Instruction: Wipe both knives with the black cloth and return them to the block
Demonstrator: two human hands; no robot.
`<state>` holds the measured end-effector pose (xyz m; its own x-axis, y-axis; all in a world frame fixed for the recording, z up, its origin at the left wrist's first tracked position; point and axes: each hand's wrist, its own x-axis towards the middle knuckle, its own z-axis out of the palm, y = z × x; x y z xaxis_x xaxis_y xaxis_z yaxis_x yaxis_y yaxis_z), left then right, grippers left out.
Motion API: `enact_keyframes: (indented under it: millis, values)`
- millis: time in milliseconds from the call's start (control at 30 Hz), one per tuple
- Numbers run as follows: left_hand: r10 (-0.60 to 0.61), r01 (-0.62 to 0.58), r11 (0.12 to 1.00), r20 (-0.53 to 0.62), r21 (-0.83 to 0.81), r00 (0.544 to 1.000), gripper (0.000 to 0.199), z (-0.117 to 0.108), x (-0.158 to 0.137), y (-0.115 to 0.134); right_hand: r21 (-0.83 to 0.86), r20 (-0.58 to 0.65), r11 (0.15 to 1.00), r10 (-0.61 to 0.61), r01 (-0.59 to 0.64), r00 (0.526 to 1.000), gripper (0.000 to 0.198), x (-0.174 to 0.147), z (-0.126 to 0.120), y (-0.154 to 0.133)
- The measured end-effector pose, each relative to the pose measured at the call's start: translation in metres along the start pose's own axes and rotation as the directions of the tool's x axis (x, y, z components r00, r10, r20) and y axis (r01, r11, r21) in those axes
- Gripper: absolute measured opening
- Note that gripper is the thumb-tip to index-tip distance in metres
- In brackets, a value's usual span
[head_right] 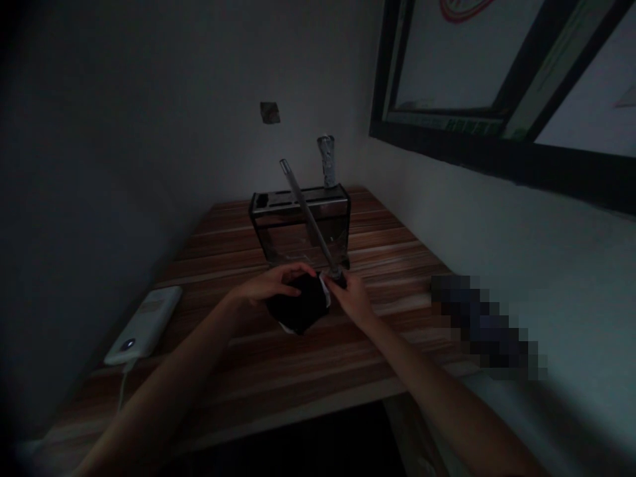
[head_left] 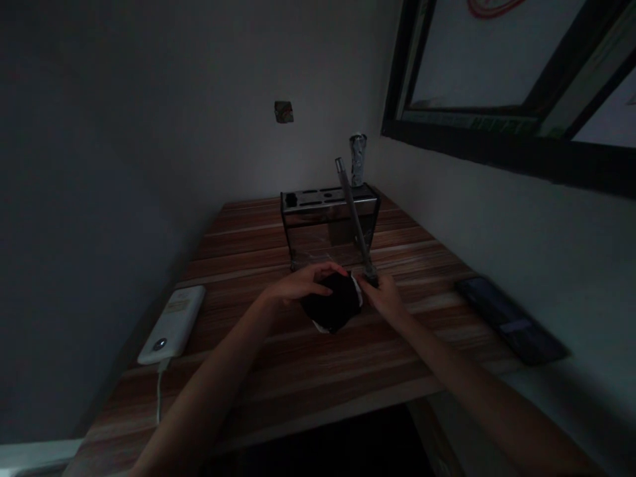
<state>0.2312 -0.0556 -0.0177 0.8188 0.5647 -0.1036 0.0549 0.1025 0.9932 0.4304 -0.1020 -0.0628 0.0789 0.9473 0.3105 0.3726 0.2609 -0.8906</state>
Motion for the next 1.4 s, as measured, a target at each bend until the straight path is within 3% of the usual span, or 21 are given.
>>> enact_keyframes:
  millis: [167, 267, 367, 600, 867, 967, 1133, 1267, 1400]
  values:
    - [0.06, -0.055, 0.936, -0.004, 0.347, 0.998, 0.048, -0.004, 0.011, -0.024, 0.029, -0.022, 0.999, 0.043, -0.043, 0.999, 0.041, 0.003, -0.002, 0.004]
    - [0.071, -0.014, 0.801, -0.072, 0.598, 0.995, 0.056, -0.007, 0.015, -0.035, 0.027, -0.09, 1.0, 0.007, -0.004, 0.996, 0.037, 0.006, -0.006, 0.006]
    - [0.108, 0.028, 0.671, -0.135, 0.741, 0.985, 0.06, -0.008, 0.017, -0.042, 0.018, -0.149, 0.998, -0.062, 0.065, 0.987, 0.031, 0.01, -0.012, 0.005]
    - [0.207, 0.053, 0.441, -0.159, 0.896, 0.965, 0.051, -0.003, 0.019, -0.042, -0.069, -0.171, 0.97, -0.24, 0.232, 0.955, 0.025, 0.018, -0.035, -0.011]
    - [0.167, 0.132, 0.386, -0.21, 0.913, 0.963, 0.037, -0.002, 0.012, -0.037, -0.374, -0.146, 0.851, -0.446, 0.368, 0.883, 0.024, 0.034, -0.082, -0.065]
    - [0.13, 0.139, 0.374, -0.2, 0.917, 0.971, 0.038, -0.001, 0.012, -0.036, -0.53, -0.085, 0.734, -0.545, 0.425, 0.834, 0.026, 0.049, -0.105, -0.095]
    - [0.127, 0.089, 0.334, -0.138, 0.939, 0.982, 0.035, 0.001, 0.014, -0.038, -0.738, 0.092, 0.43, -0.699, 0.52, 0.709, 0.027, 0.086, -0.138, -0.151]
    - [0.125, 0.052, 0.346, -0.101, 0.937, 0.987, 0.034, 0.002, 0.013, -0.036, -0.875, 0.248, 0.141, -0.69, 0.463, 0.68, 0.034, 0.12, -0.151, -0.196]
    - [0.12, 0.061, 0.383, -0.115, 0.922, 0.986, 0.031, 0.002, 0.009, -0.031, -0.873, 0.44, -0.139, -0.638, 0.467, 0.632, 0.031, 0.151, -0.157, -0.234]
